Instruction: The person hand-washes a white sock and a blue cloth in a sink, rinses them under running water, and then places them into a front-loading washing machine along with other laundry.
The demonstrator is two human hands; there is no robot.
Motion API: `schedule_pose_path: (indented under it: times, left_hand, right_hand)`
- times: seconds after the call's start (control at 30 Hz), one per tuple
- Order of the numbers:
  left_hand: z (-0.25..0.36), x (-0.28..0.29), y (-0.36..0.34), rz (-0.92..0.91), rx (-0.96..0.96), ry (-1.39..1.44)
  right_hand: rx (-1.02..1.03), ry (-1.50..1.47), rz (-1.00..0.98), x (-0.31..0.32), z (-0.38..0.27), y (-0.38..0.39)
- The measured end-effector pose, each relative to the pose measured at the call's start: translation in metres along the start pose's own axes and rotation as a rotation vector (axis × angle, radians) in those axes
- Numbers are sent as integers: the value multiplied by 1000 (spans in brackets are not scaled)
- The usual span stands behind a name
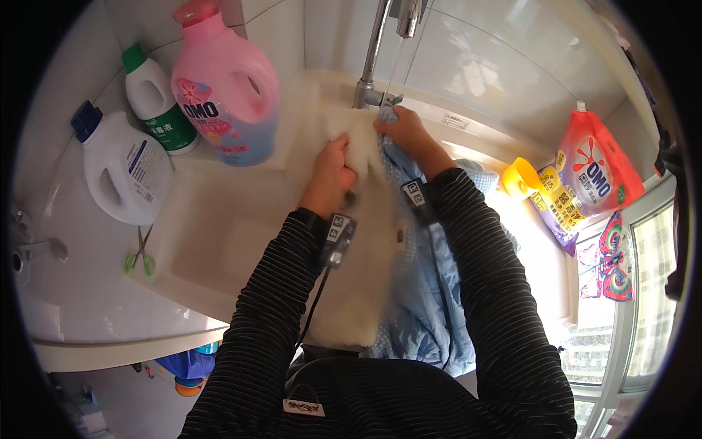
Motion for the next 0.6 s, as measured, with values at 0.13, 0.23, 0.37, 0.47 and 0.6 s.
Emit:
schedule_pose_path:
  times: [0.13,0.23,0.37,0.47,0.6]
  left_hand:
    - [4,11,-14,-110,38,94]
    - [6,21,-30,-100,-240,-398]
    - [-11,29,-53,-80,-393,-778]
    - [-46,30,-68,-121,85,-36]
    - [-40,11,-34,-167,-105,-395]
  right_hand:
    - [104,176,54,-21,5,11]
    - [135,148,216,-23,1,26]
    - [194,398,-2,-49,7,33]
    - [97,447,198,-38,22,32]
    - [94,520,121,-39,27,31]
Point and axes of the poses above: each hand's wrist, its own y-axis away from the middle knuckle, its own x-axis out of the back of the hand, z = x × y, the point moved 6 cm from there along -y, towards the middle knuckle, and after that the axes turned 10 degrees about x, right-handed, at the moved point
